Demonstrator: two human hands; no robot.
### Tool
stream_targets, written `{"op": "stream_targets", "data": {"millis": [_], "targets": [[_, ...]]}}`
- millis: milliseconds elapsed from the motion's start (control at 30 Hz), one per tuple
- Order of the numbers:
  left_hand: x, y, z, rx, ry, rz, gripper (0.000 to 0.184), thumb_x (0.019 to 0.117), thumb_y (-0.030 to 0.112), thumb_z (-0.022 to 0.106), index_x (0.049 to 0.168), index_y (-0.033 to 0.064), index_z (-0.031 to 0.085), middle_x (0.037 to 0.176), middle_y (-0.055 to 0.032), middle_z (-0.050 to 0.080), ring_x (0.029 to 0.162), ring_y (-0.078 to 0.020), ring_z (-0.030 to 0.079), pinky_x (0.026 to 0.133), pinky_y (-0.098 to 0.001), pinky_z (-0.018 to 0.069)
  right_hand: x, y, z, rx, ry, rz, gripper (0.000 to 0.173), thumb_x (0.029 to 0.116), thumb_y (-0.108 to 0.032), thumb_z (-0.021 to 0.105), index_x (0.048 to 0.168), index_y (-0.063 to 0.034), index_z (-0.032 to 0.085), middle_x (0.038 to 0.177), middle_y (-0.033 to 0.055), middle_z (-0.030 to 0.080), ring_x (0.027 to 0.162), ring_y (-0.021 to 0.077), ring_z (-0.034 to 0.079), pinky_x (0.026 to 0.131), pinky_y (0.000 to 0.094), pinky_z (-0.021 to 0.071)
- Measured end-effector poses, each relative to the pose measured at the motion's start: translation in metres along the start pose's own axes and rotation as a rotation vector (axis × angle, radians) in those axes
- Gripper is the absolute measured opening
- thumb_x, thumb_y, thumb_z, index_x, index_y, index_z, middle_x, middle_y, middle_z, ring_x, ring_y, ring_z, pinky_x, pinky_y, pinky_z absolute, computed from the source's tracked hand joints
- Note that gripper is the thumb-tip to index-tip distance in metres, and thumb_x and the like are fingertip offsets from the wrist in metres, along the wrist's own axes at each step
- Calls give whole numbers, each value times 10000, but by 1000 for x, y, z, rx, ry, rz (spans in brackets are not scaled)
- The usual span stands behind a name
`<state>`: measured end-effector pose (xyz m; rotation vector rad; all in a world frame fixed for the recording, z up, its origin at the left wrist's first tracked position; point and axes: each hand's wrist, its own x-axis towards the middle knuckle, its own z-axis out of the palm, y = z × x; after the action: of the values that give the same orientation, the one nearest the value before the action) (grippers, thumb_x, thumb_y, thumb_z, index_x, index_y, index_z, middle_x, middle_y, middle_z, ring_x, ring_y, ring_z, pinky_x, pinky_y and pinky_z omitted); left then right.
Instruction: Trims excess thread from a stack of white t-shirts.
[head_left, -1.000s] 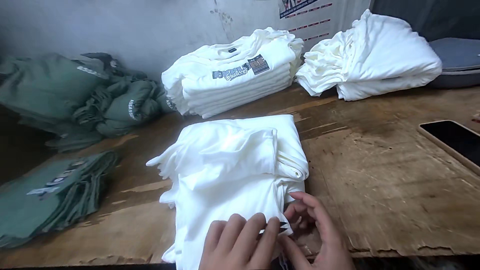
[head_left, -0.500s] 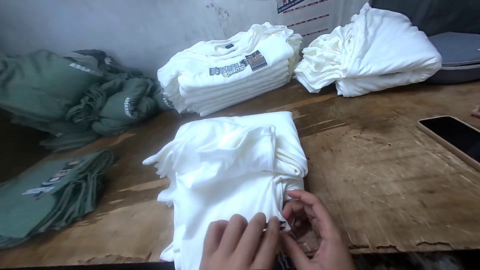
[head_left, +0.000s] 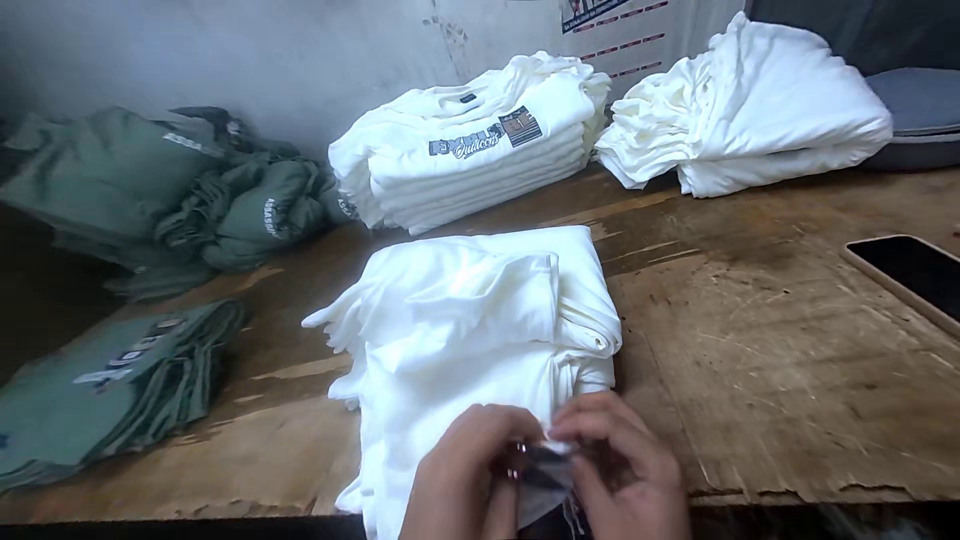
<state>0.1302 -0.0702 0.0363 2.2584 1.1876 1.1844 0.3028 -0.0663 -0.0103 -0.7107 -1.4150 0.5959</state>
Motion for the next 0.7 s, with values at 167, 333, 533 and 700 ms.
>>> {"op": "stream_targets", "data": {"millis": [167, 333, 533, 700], "targets": [[24, -17, 5, -209, 79, -197, 122, 970, 171, 605, 1058, 120, 672, 759, 84, 651, 616, 10, 581, 530, -145, 472, 14, 10, 18, 88, 40, 117, 269, 989, -107, 623, 1201, 58, 616, 989, 26, 644, 867, 19, 620, 741, 178, 547], [20, -19, 4, -277, -3, -195, 141, 942, 101, 639, 1076, 114, 682, 768, 70, 676, 623, 1, 604, 547, -148, 496, -12, -5, -7, -344, 191, -83, 39, 982, -186, 692, 980, -154, 714, 933, -50, 700, 864, -2, 656, 824, 185, 543], [22, -19, 8, -236, 11, -160, 112, 954, 128, 627, 1044, 136, 693, 775, 83, 674, 639, 12, 605, 554, -134, 491, -9, -1, -13, -267, 118, -38, 483, 871, -518, 780, 1107, -134, 608, 1088, -9, 595, 1011, 4, 582, 830, 156, 508], [11, -8, -3, -225, -21, -134, 314, 901, 167, 755, 1189, 59, 693, 966, 9, 709, 811, -37, 676, 679, -197, 581, -18, 2, -4, -392, 258, -244, 27, 974, -143, 692, 959, -131, 711, 961, -24, 671, 950, 27, 649, 870, 161, 544]]}}
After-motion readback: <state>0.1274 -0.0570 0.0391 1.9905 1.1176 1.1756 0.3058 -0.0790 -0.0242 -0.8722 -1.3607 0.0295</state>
